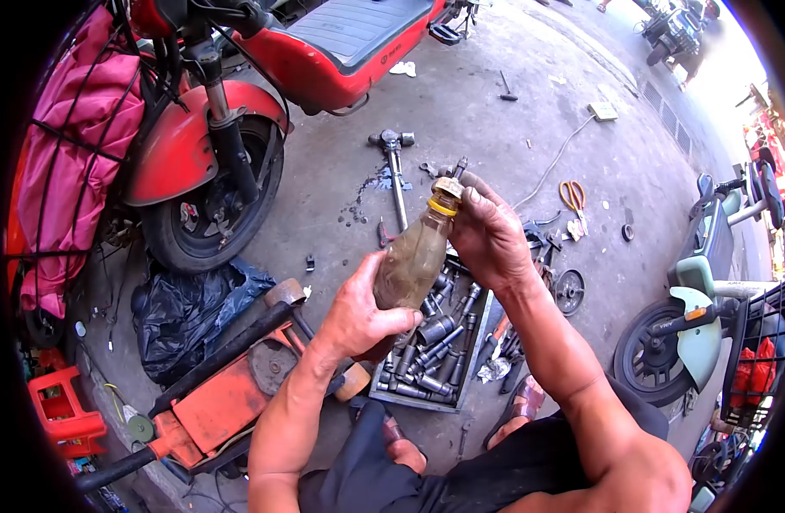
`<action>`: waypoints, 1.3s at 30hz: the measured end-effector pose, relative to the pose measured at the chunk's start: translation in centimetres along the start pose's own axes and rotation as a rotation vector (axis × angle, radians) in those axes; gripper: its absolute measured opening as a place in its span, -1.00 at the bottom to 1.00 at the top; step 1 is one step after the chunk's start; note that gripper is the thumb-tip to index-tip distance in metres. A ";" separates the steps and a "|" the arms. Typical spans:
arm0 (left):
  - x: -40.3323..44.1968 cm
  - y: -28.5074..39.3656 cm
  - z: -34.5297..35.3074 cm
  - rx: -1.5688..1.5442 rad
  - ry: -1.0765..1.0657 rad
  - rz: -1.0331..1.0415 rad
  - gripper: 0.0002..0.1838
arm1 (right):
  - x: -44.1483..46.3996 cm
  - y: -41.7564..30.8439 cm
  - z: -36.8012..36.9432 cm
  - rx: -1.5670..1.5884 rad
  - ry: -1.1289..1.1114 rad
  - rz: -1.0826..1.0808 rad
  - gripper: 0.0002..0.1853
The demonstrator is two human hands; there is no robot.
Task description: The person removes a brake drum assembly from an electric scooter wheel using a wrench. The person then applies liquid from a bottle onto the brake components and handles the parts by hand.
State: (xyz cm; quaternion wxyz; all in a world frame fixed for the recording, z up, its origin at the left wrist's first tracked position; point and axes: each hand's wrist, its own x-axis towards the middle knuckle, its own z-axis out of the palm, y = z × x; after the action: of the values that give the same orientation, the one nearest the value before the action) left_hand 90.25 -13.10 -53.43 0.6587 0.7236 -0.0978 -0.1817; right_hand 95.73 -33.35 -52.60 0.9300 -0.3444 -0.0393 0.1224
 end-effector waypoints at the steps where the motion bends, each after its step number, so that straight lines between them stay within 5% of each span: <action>1: 0.0 0.0 0.0 -0.025 -0.012 -0.005 -0.18 | -0.1 -0.1 0.1 -0.033 -0.003 -0.013 -0.61; 10: -1.1 1.4 -0.5 -0.271 -0.170 -0.143 -0.19 | -0.7 -3.2 0.8 -0.499 -0.079 0.065 -0.40; 13: -1.3 2.0 0.3 -0.293 -0.172 -0.112 -0.18 | -1.0 -4.6 0.9 -0.662 -0.278 0.085 -0.58; 18: -2.3 2.9 1.3 -0.111 -0.057 -0.093 -0.27 | -1.4 -4.9 1.0 -0.733 -0.430 -0.002 -0.62; 23: -2.1 1.9 2.4 0.221 0.167 0.021 -0.34 | -2.1 -3.3 1.4 -0.615 -0.212 0.052 -0.72; 27: -2.2 1.1 3.4 0.405 0.306 0.084 -0.37 | -2.6 -2.6 2.6 -0.826 0.106 0.042 -0.62; 32: -1.9 0.5 3.7 0.276 0.194 0.087 -0.35 | -2.0 -1.4 1.0 -0.941 0.036 -0.074 -0.72; 35: -2.1 0.4 3.8 0.258 0.156 0.073 -0.35 | -2.1 0.6 1.3 -0.422 -0.013 -0.139 -0.75; 39: -1.9 0.8 4.1 0.431 0.240 0.031 -0.36 | -2.5 1.7 1.9 -0.340 0.173 -0.023 -0.70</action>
State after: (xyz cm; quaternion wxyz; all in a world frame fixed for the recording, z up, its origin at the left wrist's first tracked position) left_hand 86.94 -16.24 -52.68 0.4989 0.8621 -0.0666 -0.0594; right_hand 92.67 -31.56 -52.24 0.8596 -0.5054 0.0169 0.0730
